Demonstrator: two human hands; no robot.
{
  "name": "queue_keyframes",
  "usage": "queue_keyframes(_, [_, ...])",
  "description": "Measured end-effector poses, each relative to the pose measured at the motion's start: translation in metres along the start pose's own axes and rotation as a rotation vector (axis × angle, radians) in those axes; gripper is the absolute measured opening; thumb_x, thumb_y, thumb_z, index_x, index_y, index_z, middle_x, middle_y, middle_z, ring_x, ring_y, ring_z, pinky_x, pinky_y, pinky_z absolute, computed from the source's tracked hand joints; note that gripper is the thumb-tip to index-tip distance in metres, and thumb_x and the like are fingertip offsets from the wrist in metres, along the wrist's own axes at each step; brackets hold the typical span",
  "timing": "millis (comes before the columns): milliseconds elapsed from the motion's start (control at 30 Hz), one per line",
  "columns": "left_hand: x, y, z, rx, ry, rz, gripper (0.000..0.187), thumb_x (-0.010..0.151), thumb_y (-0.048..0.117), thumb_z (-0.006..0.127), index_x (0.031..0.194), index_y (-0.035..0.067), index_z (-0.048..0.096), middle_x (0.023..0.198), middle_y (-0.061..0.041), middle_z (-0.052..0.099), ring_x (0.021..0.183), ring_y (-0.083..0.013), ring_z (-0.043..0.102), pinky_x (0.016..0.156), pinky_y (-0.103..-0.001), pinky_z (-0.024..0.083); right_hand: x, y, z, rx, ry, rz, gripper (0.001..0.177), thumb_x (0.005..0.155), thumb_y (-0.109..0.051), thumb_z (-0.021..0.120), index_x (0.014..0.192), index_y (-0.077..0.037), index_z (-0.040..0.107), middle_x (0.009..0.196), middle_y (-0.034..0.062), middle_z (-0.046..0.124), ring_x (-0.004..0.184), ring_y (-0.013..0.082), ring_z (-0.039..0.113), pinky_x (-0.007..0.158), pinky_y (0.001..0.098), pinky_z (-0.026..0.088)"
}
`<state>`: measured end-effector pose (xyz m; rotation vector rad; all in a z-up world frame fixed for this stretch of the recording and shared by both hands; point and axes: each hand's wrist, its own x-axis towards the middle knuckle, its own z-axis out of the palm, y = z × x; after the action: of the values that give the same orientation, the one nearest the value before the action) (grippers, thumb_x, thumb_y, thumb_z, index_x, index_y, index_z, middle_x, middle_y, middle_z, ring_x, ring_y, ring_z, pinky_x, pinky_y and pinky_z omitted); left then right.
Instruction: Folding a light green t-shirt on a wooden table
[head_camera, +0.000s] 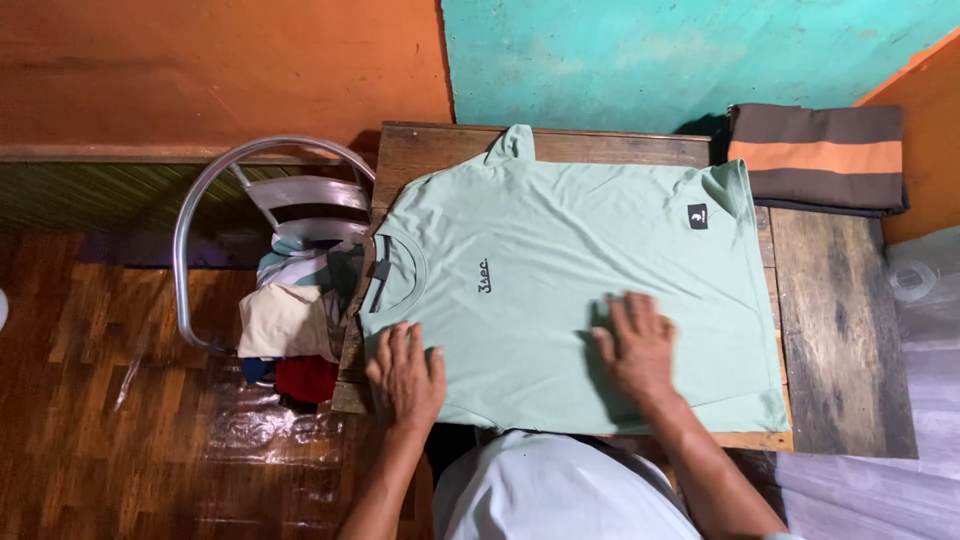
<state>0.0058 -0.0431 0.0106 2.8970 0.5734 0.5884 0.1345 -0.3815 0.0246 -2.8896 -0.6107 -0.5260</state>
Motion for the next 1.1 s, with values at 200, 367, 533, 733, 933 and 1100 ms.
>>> queue_keyframes(200, [0.024,-0.002,-0.011,0.029,-0.247,-0.013,0.060,0.096,0.053,0.056,0.143,0.016,0.053,0.149,-0.007,0.048,0.143,-0.0292,0.040,0.100,-0.051,0.038,0.019,-0.031,-0.014,0.081,-0.378,-0.034,0.056,0.100,-0.059,0.042,0.149,-0.032,0.047,0.155,0.0041,0.046,0.150,0.0255,0.034,0.112,0.0496,0.033])
queue_keyframes(367, [0.012,-0.028,-0.007,0.116,-0.239,-0.073,0.064,0.098,0.057,0.049,0.148,0.018,0.049,0.153,-0.005,0.044,0.146,-0.0277,0.036,0.103,-0.050,0.034,0.011,0.030,-0.008,-0.005,-0.420,0.100,0.061,0.103,-0.058,0.040,0.157,-0.029,0.042,0.161,0.0061,0.041,0.154,0.0270,0.030,0.115,0.0525,0.030])
queue_keyframes(533, [0.017,-0.023,-0.015,0.147,-0.159,-0.076,0.062,0.099,0.058,0.046,0.146,0.018,0.050,0.153,-0.005,0.045,0.144,-0.0271,0.038,0.102,-0.049,0.035,0.018,0.067,-0.019,-0.049,-0.348,0.221,0.059,0.105,-0.057,0.038,0.156,-0.028,0.043,0.160,0.0062,0.043,0.152,0.0267,0.031,0.113,0.0530,0.030])
queue_keyframes(733, [0.023,-0.016,-0.029,0.221,-0.176,-0.060,0.061,0.092,0.056,0.055,0.142,0.021,0.054,0.148,-0.003,0.053,0.138,-0.0286,0.046,0.098,-0.049,0.043,0.035,0.087,-0.003,-0.031,-0.146,0.514,0.053,0.100,-0.048,0.042,0.142,-0.018,0.053,0.156,0.0124,0.048,0.141,0.0331,0.036,0.100,0.0536,0.029])
queue_keyframes(933, [0.022,-0.017,-0.027,0.226,-0.113,-0.054,0.060,0.091,0.057,0.056,0.139,0.020,0.060,0.145,-0.003,0.058,0.137,-0.0273,0.050,0.098,-0.050,0.043,0.071,0.036,-0.005,0.114,-0.073,0.290,0.046,0.095,-0.042,0.056,0.132,-0.015,0.056,0.142,0.0149,0.052,0.131,0.0362,0.047,0.098,0.0572,0.037])
queue_keyframes(1100, [0.019,-0.017,-0.022,0.239,-0.087,-0.079,0.058,0.092,0.055,0.056,0.139,0.021,0.061,0.147,0.000,0.057,0.140,-0.0257,0.049,0.102,-0.048,0.042,0.095,0.049,0.022,0.078,-0.263,0.139,0.061,0.101,-0.054,0.040,0.150,-0.019,0.050,0.158,0.0111,0.046,0.146,0.0352,0.037,0.106,0.0546,0.032])
